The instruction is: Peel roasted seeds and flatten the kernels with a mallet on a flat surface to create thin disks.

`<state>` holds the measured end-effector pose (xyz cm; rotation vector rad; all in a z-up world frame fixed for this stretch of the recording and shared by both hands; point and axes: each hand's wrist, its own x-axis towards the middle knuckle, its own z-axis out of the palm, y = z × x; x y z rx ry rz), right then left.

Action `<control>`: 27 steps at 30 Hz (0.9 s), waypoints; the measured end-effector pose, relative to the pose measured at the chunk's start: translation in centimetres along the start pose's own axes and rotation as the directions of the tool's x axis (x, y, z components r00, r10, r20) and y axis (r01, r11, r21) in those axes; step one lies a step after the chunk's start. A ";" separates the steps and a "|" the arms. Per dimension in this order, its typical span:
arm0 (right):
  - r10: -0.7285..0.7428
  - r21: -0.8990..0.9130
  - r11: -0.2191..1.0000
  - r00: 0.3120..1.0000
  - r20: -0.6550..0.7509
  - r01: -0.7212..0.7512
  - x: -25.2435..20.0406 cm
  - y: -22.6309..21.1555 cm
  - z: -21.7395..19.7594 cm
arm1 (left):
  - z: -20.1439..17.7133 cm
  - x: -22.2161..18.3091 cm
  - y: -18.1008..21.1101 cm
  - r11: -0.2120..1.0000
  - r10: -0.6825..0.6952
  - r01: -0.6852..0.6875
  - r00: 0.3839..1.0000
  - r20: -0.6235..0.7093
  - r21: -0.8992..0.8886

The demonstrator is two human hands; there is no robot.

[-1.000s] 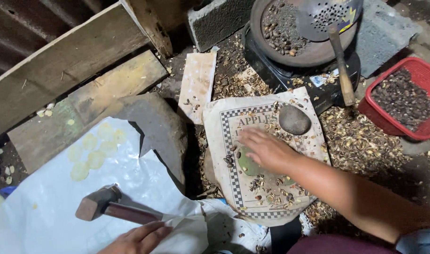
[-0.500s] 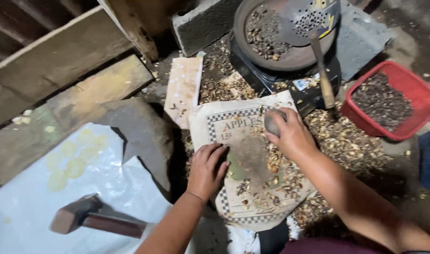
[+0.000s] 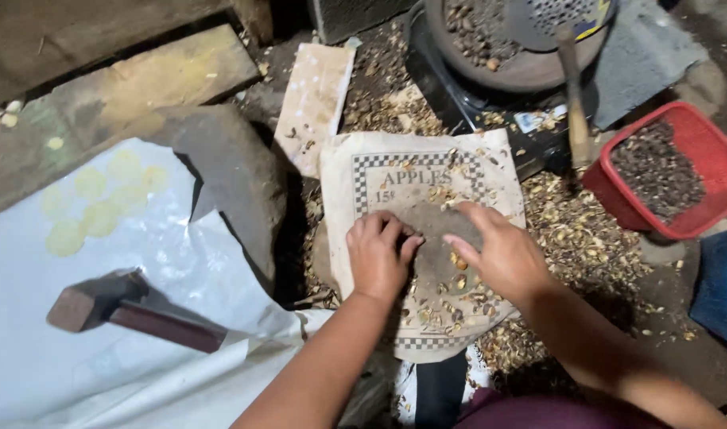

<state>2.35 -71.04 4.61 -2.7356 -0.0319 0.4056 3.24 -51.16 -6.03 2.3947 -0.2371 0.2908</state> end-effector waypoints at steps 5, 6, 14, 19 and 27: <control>-0.062 -0.068 0.996 0.997 0.050 0.065 0.4 -2.3 -0.4 | -2.6 -0.3 0.7 1.000 -0.029 0.029 0.998 0.051 -0.002; -0.106 0.004 0.994 0.994 0.003 0.106 0.2 -3.0 -0.6 | -3.7 -0.6 0.9 1.000 -0.017 0.017 0.998 0.064 -0.009; -0.118 -0.074 0.989 0.988 0.103 0.126 1.9 -3.7 1.3 | -3.6 -1.5 -2.6 0.989 0.017 -0.021 0.999 -0.031 -0.147; -0.005 -0.060 0.998 0.988 0.156 0.015 1.4 -3.2 2.4 | -4.0 -1.1 -1.8 0.984 -0.008 0.001 0.999 -0.039 -0.178; -0.010 -0.164 0.986 0.993 0.117 0.029 0.7 -4.7 1.2 | -2.0 -0.8 -1.4 0.998 -0.040 0.042 0.998 0.043 -0.039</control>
